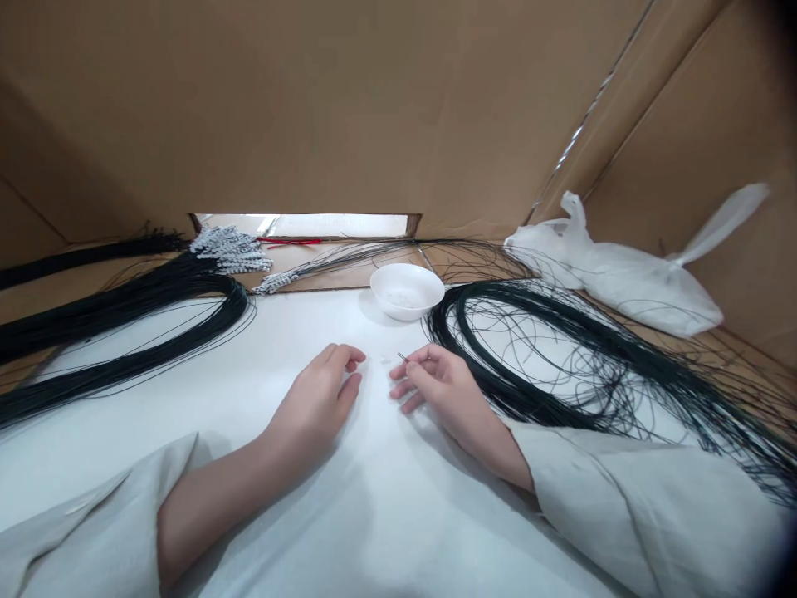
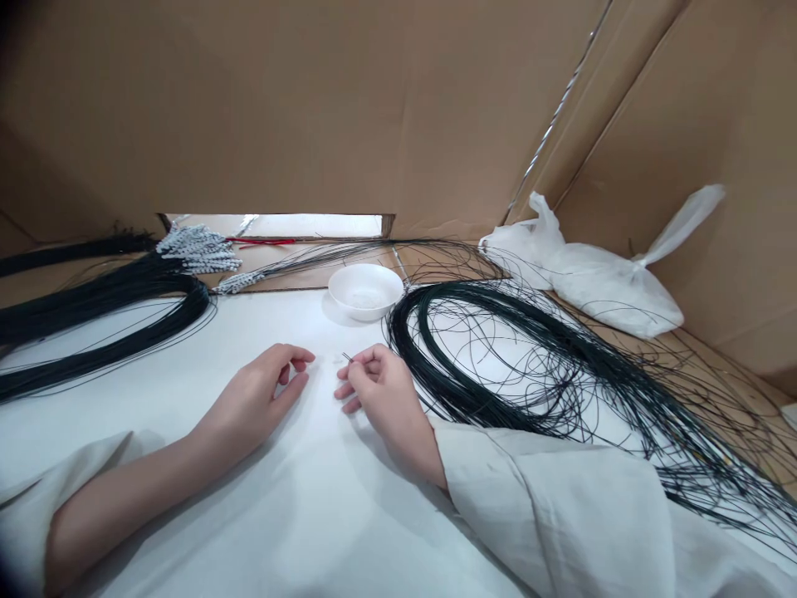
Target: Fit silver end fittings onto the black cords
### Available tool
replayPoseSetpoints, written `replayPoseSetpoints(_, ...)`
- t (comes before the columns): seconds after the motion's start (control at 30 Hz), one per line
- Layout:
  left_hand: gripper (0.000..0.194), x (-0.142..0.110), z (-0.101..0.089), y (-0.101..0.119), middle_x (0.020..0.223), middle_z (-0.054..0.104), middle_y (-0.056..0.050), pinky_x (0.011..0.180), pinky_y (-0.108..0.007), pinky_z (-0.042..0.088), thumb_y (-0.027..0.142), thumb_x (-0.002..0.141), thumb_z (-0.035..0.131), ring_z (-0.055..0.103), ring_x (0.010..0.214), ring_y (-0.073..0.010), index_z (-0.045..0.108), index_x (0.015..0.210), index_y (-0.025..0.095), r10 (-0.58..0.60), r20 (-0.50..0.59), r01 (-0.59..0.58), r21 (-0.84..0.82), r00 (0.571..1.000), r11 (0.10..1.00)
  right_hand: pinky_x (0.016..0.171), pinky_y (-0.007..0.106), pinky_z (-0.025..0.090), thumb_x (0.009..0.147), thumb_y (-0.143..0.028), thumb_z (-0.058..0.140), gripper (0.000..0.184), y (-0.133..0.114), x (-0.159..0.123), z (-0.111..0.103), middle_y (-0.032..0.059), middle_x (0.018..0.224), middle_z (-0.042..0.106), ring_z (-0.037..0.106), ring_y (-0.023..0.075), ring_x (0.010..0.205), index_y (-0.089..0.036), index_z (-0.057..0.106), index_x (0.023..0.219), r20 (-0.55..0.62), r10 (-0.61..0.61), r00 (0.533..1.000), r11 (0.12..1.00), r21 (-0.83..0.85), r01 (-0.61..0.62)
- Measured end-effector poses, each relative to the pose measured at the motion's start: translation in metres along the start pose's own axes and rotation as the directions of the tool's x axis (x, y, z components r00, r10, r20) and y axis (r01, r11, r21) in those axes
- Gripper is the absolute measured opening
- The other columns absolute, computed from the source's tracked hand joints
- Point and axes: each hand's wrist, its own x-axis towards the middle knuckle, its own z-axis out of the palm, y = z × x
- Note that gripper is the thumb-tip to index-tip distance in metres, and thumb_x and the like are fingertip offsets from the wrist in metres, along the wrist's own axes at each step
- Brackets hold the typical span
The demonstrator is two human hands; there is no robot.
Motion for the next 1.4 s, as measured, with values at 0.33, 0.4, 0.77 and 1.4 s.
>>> replayPoseSetpoints(0.33, 0.022, 0.02, 0.01, 0.011, 0.091, 0.057, -0.007, 0.071, -0.035, 0.045, 0.02, 0.084, 0.039, 0.057, 0.083, -0.0216, 0.058, 0.093, 0.016, 0.083, 0.0, -0.083, 0.107, 0.997, 0.991, 0.045, 0.023, 0.051, 0.076, -0.027, 0.053, 0.015, 0.003, 0.003, 0.0, 0.0105, 0.094, 0.06, 0.062, 0.0141, 0.065, -0.016, 0.042, 0.079, -0.013, -0.009, 1.0, 0.998, 0.057, 0.01)
replayPoseSetpoints(0.4, 0.021, 0.022, 0.011, 0.014, 0.089, 0.058, -0.007, 0.07, -0.034, 0.044, 0.021, 0.084, 0.039, 0.057, 0.082, -0.0215, 0.059, 0.091, 0.016, 0.087, 0.004, -0.087, 0.123, 0.996, 0.989, 0.044, 0.023, 0.05, 0.076, -0.026, 0.052, 0.015, 0.004, 0.005, 0.0, 0.0101, 0.094, 0.06, 0.062, 0.0141, 0.066, -0.016, 0.042, 0.078, -0.001, -0.014, 1.0, 0.998, 0.064, 0.014)
replayPoseSetpoints(0.77, 0.023, 0.025, 0.011, 0.018, 0.083, 0.057, -0.005, 0.065, -0.029, 0.043, 0.017, 0.085, 0.037, 0.056, 0.074, -0.0178, 0.059, 0.08, 0.016, 0.114, 0.01, -0.115, 0.118, 0.993, 0.986, 0.041, 0.022, 0.049, 0.076, -0.027, 0.053, 0.015, 0.009, 0.012, -0.001, 0.0086, 0.088, 0.059, 0.061, 0.0138, 0.066, -0.015, 0.044, 0.076, 0.036, -0.025, 0.999, 1.0, 0.019, 0.024)
replayPoseSetpoints(1.4, 0.009, -0.026, -0.001, 0.012, 0.074, 0.06, 0.0, 0.064, -0.024, 0.043, 0.026, 0.078, 0.051, 0.056, 0.069, -0.0144, 0.055, 0.078, 0.019, -0.209, 0.118, 0.239, -0.528, 0.971, 0.815, 0.041, 0.019, 0.042, 0.068, -0.012, 0.049, 0.008, 0.003, -0.005, 0.001, 0.0013, 0.061, 0.061, 0.053, 0.0083, 0.044, -0.014, 0.051, 0.075, 0.218, 0.01, 0.976, 0.999, -0.039, -0.002)
